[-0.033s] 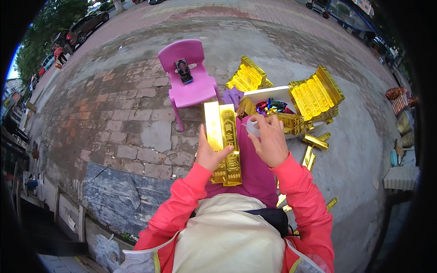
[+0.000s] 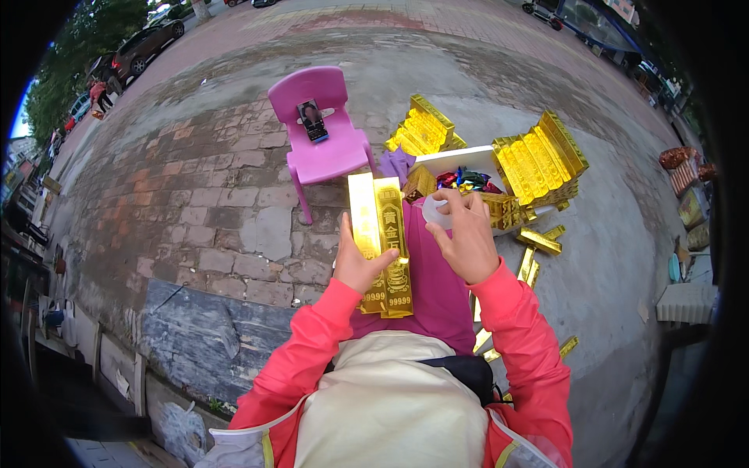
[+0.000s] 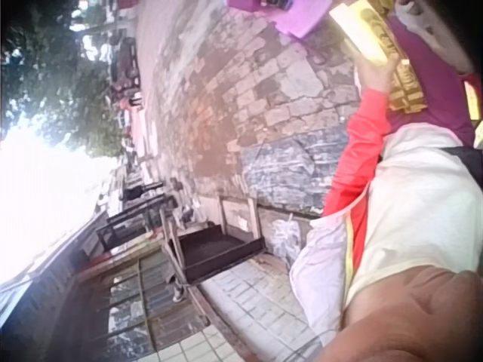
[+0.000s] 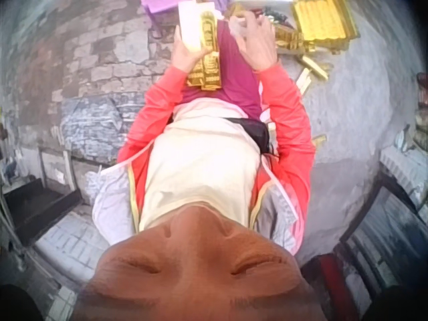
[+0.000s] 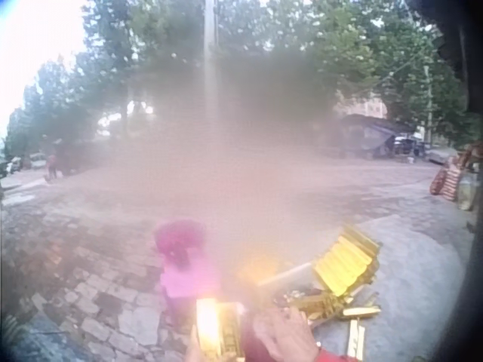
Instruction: The person sits on the ground and assembles flat, gold-colored paper sheets into rectangular bars by folding and taping them. They repeatedly pick up sheets, fold them into bar shapes, and secure the edges with clear tape, stacking the finished bars nearby.
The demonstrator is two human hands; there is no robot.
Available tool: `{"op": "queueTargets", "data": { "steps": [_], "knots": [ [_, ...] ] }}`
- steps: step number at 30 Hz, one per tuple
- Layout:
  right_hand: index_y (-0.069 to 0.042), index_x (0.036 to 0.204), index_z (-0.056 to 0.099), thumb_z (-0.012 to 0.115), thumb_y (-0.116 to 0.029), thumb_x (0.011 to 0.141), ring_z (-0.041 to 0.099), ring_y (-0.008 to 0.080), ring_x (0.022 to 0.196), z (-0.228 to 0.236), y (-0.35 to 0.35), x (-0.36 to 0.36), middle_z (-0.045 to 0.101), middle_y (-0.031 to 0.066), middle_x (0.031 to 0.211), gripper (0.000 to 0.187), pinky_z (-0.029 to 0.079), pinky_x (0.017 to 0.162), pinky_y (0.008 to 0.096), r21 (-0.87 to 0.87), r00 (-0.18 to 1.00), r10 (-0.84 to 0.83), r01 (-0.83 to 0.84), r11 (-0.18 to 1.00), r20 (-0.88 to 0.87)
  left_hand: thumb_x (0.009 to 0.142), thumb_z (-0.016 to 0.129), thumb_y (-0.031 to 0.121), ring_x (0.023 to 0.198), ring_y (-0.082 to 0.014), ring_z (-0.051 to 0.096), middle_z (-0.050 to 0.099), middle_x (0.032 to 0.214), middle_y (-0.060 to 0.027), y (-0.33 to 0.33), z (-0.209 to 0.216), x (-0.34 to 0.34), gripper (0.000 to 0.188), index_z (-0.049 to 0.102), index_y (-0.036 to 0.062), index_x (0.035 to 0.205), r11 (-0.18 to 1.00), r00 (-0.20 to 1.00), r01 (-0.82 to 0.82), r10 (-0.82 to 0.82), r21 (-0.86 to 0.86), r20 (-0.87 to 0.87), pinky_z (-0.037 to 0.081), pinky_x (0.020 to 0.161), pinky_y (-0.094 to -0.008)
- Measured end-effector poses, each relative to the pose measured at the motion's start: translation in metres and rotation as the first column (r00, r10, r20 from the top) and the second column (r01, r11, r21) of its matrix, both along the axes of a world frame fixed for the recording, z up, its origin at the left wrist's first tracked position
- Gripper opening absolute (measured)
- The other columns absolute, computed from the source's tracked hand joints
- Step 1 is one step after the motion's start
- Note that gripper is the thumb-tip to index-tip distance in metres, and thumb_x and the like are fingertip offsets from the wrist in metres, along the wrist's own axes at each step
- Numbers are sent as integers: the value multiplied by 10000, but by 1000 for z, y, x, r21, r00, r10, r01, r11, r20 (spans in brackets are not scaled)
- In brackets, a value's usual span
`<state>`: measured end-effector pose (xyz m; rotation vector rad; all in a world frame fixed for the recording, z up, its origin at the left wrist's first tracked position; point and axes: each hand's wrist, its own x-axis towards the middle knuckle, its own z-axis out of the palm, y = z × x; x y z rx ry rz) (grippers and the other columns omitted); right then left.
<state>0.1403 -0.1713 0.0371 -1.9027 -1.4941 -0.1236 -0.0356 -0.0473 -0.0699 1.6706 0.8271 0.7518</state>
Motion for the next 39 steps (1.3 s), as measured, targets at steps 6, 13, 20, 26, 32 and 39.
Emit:
{"op": "queueTargets", "data": {
  "steps": [6,13,20,26,32,39],
  "knots": [
    [-55,1299,519,724,-191,915,635,159,694,-10,4,18,715,107,947,455,503,648,318,152,801,13,97,984,-599,746,872,152,1234,-240,551,518,1361,-196,4,8,-3,1065,170,-94,1508,985,980,109,-84,-131,181,448,1051,-347],
    [-39,1482,267,583,-97,1002,699,218,971,-76,27,-8,531,206,1299,578,578,795,323,251,527,137,151,956,-839,788,827,65,1169,-197,587,550,1313,-149,3,14,-8,885,261,-34,1462,970,959,157,-105,-187,262,498,987,-336],
    [-1,1541,124,558,-160,1031,631,276,1181,-88,40,-55,377,265,1441,689,512,968,328,212,567,89,154,965,-819,847,779,74,1120,-171,607,599,1254,-97,-1,27,-15,631,420,10,1362,949,967,141,-72,-281,243,508,966,-326],
    [-1,1539,114,542,-111,1024,591,299,1249,-64,-24,-60,364,276,1444,679,480,1022,361,263,603,87,210,942,-793,796,819,116,1231,-248,545,538,1334,-150,-49,34,-6,834,329,-18,1457,939,923,295,-233,-176,305,438,1058,-385],
    [4,1531,116,573,-141,1017,580,307,1260,-88,-61,-62,315,321,1466,703,463,1049,366,160,528,20,221,962,-849,767,861,230,1352,-367,417,451,1422,-243,-59,10,-11,1062,196,-47,1548,952,954,300,-299,58,-15,341,1136,-436],
    [-1,1524,157,558,-161,1024,660,201,1019,-71,-62,-51,492,216,1336,660,539,831,270,221,528,38,288,932,-848,815,827,298,1382,-405,377,377,1503,-283,-63,5,-24,1061,156,-80,1545,942,942,330,-325,61,-83,293,1167,-443]
  ]
}}
